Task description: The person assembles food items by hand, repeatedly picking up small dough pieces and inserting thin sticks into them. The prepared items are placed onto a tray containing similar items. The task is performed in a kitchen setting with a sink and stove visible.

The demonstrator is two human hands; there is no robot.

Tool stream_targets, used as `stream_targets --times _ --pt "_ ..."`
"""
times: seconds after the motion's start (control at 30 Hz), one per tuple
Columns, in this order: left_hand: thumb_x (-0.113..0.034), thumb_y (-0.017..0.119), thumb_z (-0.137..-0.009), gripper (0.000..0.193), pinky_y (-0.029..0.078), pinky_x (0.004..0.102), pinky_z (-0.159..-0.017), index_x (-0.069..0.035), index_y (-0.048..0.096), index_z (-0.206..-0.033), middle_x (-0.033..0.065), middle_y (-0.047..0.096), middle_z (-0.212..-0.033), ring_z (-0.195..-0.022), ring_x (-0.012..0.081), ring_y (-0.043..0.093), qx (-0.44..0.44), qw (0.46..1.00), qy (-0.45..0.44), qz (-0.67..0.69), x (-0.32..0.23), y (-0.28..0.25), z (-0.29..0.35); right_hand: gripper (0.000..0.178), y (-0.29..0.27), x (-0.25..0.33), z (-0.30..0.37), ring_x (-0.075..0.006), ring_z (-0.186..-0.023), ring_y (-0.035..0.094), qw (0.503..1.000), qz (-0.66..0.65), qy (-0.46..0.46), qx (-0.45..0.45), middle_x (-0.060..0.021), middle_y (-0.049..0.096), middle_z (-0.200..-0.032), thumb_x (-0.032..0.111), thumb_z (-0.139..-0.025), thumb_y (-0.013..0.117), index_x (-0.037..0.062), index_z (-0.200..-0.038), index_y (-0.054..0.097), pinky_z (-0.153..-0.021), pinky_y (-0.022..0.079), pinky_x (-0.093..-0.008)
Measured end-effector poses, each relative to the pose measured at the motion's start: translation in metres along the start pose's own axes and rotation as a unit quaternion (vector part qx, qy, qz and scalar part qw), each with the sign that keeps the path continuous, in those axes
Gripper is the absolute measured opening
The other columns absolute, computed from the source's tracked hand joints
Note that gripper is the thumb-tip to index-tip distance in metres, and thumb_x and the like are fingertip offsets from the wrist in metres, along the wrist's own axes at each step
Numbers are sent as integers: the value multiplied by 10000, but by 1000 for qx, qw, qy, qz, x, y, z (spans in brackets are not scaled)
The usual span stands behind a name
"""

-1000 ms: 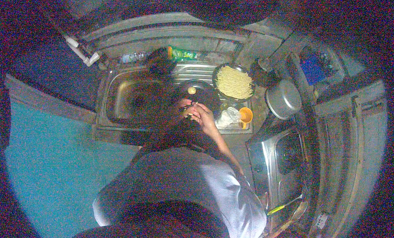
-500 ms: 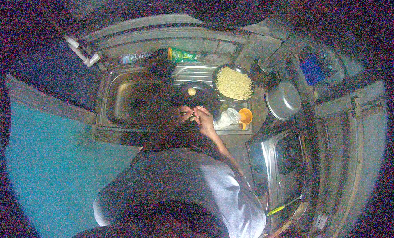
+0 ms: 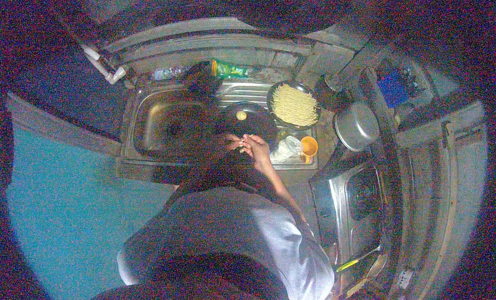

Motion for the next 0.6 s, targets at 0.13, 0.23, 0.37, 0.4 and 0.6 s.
stream_targets --times 0.13,0.23,0.37,0.4,0.6 --pt "-228 706 -750 190 470 304 -701 -63 634 -810 78 631 -824 -790 202 607 -49 999 12 17 19 1 0 181 -11 -7 -7 -73 -720 601 999 -6 17 -38 -4 641 -839 194 -840 625 82 -981 612 -629 509 -196" --pt "-215 722 -730 183 470 310 -705 -69 634 -797 78 625 -835 -801 219 601 -82 995 50 21 20 -2 0 165 -5 3 -3 -75 -748 601 999 -45 4 -30 0 640 -860 187 -833 634 94 -967 615 -641 506 -203" --pt "-205 722 -725 174 466 325 -735 -75 631 -797 81 615 -850 -833 240 592 -44 996 73 23 13 2 -1 193 -21 8 -4 -87 -781 609 996 -42 -29 -76 -9 639 -909 133 -831 625 82 -1016 604 -660 509 -203" --pt "-201 721 -725 171 465 330 -747 -76 630 -799 82 613 -857 -845 246 589 -40 994 100 1 8 3 0 203 -23 7 -6 -92 -783 613 997 -37 -31 -67 -15 640 -913 143 -835 620 75 -1025 599 -661 511 -204" --pt "-190 708 -737 293 454 334 -812 -46 588 -962 90 610 -930 -920 241 584 -109 990 88 -11 15 1 -1 275 7 19 5 -125 -808 628 999 -38 2 5 -58 641 -945 245 -894 538 41 -1078 565 -669 521 -213"
Point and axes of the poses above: each hand's wrist, its own z-axis away from the middle knuckle, its own y-axis out of the palm, x = y × z, the point moved 9 cm from there along -z, towards the middle knuckle
